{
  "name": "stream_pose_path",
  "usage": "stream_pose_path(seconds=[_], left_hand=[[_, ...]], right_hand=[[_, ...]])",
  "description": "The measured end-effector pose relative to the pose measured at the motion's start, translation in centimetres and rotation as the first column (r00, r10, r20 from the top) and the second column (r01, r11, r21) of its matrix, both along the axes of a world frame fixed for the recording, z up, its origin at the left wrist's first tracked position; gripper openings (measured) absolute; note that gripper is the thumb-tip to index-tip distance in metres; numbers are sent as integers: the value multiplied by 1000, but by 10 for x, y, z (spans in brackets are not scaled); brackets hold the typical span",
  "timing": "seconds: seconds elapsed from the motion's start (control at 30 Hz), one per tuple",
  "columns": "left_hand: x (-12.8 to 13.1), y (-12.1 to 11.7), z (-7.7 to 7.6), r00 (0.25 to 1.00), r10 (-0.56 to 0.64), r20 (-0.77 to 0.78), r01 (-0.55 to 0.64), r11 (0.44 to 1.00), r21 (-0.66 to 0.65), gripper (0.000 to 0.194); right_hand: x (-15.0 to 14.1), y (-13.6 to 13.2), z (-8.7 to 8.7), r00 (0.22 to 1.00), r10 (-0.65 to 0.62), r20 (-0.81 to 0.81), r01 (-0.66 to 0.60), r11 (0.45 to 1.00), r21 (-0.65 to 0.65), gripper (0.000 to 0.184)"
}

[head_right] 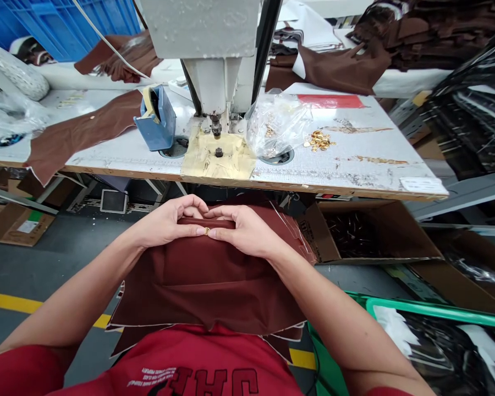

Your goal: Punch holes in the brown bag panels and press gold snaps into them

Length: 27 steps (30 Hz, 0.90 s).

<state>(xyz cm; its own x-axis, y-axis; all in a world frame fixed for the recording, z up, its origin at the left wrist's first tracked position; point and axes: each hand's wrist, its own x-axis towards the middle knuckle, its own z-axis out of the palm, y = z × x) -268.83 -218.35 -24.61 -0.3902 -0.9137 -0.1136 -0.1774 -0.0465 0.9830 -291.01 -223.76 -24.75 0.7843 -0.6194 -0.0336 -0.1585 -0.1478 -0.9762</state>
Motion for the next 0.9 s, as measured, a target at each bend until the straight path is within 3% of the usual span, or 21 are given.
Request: stream_pose_path(seconds=[0.17, 0.43, 0.63, 0.8, 0.9], left_hand=[[-3, -1, 0, 999, 17, 32, -17, 1000, -14, 38], [-4, -3, -4, 1000, 7, 0, -7, 1000, -1, 39], [-6, -2, -10, 994, 60, 91, -59, 998, -14, 41], [0, -1, -7, 998, 6, 56, -8, 999, 46, 45], [2, -1, -5, 997, 12, 80, -15, 999, 37, 42]], right_hand=[[3, 5, -4, 995, -101, -9, 100, 991, -84, 34], [2, 3, -8, 996, -87, -6, 87, 995, -50, 37], [5, 6, -21, 973, -217, -77, 193, 952, -237, 22], [0, 3, -13, 997, -58, -50, 48, 981, -186, 35], [-1, 3, -11, 998, -59, -26, 55, 988, -146, 38]])
